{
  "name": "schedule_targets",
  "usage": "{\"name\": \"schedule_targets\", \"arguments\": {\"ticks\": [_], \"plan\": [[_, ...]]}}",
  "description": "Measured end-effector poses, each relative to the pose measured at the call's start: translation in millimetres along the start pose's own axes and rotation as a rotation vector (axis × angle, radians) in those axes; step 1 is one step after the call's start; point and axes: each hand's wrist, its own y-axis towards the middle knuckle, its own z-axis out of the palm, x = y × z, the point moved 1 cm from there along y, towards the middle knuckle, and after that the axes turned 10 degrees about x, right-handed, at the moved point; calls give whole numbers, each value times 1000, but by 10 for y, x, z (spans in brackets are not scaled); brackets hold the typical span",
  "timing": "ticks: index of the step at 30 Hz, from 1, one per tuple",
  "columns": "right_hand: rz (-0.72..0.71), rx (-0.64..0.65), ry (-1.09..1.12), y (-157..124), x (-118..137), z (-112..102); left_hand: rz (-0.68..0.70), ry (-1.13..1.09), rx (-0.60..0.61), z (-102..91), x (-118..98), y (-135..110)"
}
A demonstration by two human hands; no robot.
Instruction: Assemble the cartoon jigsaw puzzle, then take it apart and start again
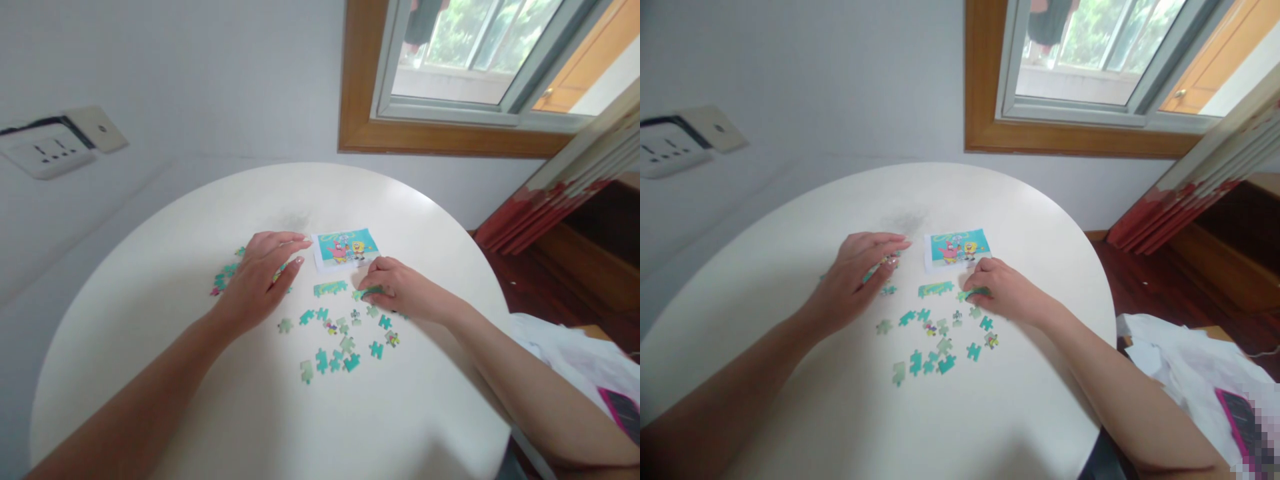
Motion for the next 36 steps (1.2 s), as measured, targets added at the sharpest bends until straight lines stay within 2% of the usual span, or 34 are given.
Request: {"name": "schedule_targets", "arguments": {"ticks": [5, 8, 13, 19, 23, 36], "plan": [[26, -25, -8, -8, -57, -3, -16, 12, -7, -41, 36, -6], [22, -41, -18, 2, -106, -2, -11, 15, 28, -37, 81, -12], [5, -55, -26, 15, -146, -18, 39, 33, 86, -31, 114, -23], [12, -79, -9, 37, -170, -29, 98, 44, 87, -39, 94, -15], [4, -80, 7, 58, -187, -20, 121, 40, 147, -29, 138, -17], [-4, -72, 52, 75, -155, -40, 93, 34, 226, -10, 174, -26]]}}
